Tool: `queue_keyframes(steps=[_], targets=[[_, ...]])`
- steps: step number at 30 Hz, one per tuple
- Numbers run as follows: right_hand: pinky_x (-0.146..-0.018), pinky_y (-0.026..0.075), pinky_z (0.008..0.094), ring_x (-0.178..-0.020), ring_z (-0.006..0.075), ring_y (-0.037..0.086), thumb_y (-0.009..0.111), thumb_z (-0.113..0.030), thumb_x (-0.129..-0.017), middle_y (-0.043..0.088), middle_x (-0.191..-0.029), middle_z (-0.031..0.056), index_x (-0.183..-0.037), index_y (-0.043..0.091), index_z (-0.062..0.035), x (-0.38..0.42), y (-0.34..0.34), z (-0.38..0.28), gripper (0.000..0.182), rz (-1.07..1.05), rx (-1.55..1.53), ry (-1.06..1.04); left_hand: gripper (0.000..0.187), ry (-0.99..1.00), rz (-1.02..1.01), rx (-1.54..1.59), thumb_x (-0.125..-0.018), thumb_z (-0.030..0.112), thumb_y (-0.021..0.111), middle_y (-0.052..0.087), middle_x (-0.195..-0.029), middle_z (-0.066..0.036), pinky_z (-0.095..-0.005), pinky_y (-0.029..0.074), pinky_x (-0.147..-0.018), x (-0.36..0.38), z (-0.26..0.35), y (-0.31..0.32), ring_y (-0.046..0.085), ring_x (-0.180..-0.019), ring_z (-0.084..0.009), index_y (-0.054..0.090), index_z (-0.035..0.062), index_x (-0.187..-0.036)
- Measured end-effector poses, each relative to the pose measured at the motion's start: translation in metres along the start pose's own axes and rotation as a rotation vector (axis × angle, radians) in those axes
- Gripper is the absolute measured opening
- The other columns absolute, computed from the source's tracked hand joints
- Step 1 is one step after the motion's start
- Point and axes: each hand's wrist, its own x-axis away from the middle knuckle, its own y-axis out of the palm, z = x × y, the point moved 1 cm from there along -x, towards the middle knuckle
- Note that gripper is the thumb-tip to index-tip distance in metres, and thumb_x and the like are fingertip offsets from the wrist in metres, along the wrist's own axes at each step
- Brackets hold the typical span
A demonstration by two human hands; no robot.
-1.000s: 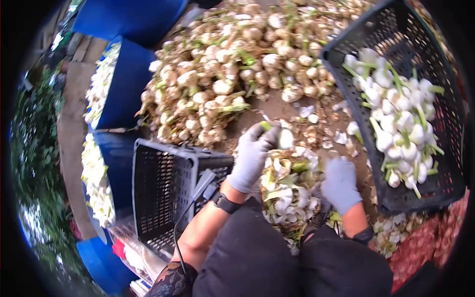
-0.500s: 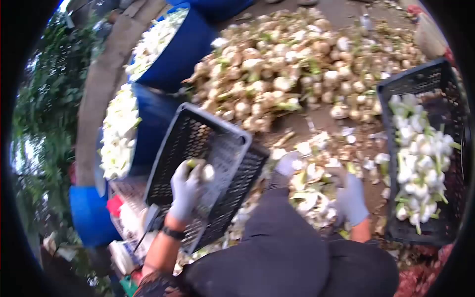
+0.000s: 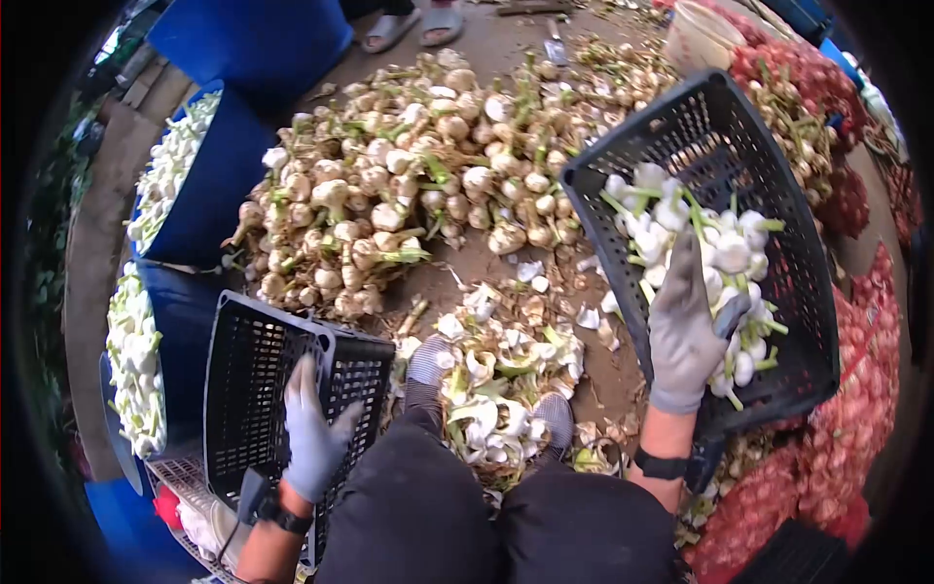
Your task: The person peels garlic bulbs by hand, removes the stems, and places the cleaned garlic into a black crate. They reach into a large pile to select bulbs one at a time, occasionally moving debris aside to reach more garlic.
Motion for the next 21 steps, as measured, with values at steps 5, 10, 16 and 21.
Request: queue_keyframes(steps=[5, 10, 16, 21], targets=[[-0.082, 0.055, 0.0402, -0.096, 0.0265, 0.066, 0.055, -0.027, -0.097, 0.063, -0.118, 0.0179, -0.142, 0.042, -0.0018, 0.054, -0.063, 0.045, 0.053, 0.208, 0.754, 0.433, 0.066, -0.385, -0.271, -0.060, -0.076, 0.014, 0.073, 0.062, -0.113, -0.020, -0.0471, 0.052, -0.080, 0.067, -0.025, -0.019, 0.063, -0.095, -0.0398, 0.046, 0.0087, -0.136], [-0.074, 0.055, 0.0278, -0.087, 0.0189, 0.066, 0.050, -0.014, -0.099, 0.065, -0.109, 0.0178, -0.135, 0.048, 0.0039, 0.079, -0.060, 0.079, 0.040, 0.315, 1.152, 0.555, 0.042, -0.396, -0.245, -0.163, -0.079, 0.018, 0.073, 0.065, -0.106, -0.017, -0.0463, 0.053, -0.073, 0.100, -0.093, -0.051, 0.065, -0.086, -0.0389, 0.057, 0.0093, -0.117], [-0.085, 0.053, 0.0359, -0.098, 0.0263, 0.066, 0.062, -0.006, -0.089, 0.067, -0.111, 0.0176, -0.132, 0.054, 0.0004, 0.079, -0.128, 0.105, 0.044, -0.132, 1.717, 0.615, 0.039, -0.302, -0.145, -0.141, -0.077, 0.015, 0.074, 0.065, -0.105, -0.014, -0.0433, 0.054, -0.073, 0.086, -0.095, -0.024, 0.066, -0.088, -0.0352, 0.060, 0.0093, -0.113], [-0.103, 0.041, 0.0469, -0.121, 0.0378, 0.052, 0.066, -0.015, -0.086, 0.056, -0.130, 0.0226, -0.135, 0.053, -0.0057, 0.030, -0.172, 0.140, 0.051, -0.700, 2.262, 0.361, 0.044, -0.272, -0.117, -0.170, -0.073, 0.015, 0.075, 0.066, -0.107, -0.010, -0.0401, 0.055, -0.072, 0.084, -0.099, -0.022, 0.067, -0.089, -0.0311, 0.061, 0.0117, -0.115]])
